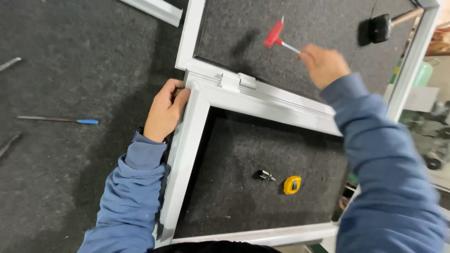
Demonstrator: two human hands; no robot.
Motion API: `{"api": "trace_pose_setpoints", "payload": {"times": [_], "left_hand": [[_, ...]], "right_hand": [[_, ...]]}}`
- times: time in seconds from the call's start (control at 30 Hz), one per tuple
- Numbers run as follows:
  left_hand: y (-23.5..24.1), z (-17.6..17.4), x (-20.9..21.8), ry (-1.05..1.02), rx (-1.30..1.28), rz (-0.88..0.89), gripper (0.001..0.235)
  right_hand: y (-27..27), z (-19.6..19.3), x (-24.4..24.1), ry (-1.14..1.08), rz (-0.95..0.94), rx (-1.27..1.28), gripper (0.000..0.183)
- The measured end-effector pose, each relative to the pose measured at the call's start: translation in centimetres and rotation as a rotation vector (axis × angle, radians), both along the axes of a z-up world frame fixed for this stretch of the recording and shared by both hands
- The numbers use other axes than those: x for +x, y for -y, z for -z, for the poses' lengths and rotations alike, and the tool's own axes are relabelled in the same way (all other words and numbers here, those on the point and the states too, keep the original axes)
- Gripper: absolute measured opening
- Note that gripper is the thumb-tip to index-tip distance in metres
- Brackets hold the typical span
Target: The person assembles white window sash frames on a padded workbench. They fit small hardware pieces into the frame profile, drive screws with a screwdriver, tap parts with a hammer, and lift and reposition the frames to work on different sides.
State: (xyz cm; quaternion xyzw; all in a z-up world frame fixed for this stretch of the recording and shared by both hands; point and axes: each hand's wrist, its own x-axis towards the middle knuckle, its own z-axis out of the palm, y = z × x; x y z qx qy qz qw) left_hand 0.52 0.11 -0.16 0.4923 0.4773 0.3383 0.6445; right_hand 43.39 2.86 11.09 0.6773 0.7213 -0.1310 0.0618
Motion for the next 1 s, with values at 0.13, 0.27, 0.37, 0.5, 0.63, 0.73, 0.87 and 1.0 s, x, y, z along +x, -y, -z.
{"api": "trace_pose_setpoints", "payload": {"times": [0.13,0.27,0.37,0.5,0.63,0.73,0.87,1.0], "left_hand": [[-0.1,0.2,0.2,-0.040,0.023,0.002,0.013],[0.1,0.1,0.3,-0.031,0.073,0.005,0.011],[0.1,-0.2,0.7,0.023,0.000,-0.012,0.012],[-0.3,-2.7,0.9,-0.115,0.167,-0.129,0.020],[-3.1,-6.7,1.6,-0.263,0.556,-0.082,0.023],[-6.0,-7.1,2.3,-0.326,0.591,-0.014,0.014],[-8.4,-4.1,2.7,-0.202,0.697,-0.068,0.006],[-8.1,-1.9,1.4,-0.267,0.222,-0.253,0.015]], "right_hand": [[3.1,4.7,2.9,-0.199,0.131,0.060,0.019],[9.8,-2.4,-2.4,-0.263,0.009,0.440,0.016],[18.3,-2.9,-5.9,-0.252,-0.057,0.179,0.016],[28.6,3.8,-7.6,-0.291,-0.279,-0.228,0.053],[28.1,4.4,-7.4,-0.357,-0.212,-0.216,0.039],[20.7,-0.1,-7.1,-0.754,-0.170,-0.279,0.034],[6.3,-1.3,-6.1,-1.189,0.025,-0.113,0.031],[-4.7,2.9,-9.2,-1.262,0.173,-0.385,0.027]]}}
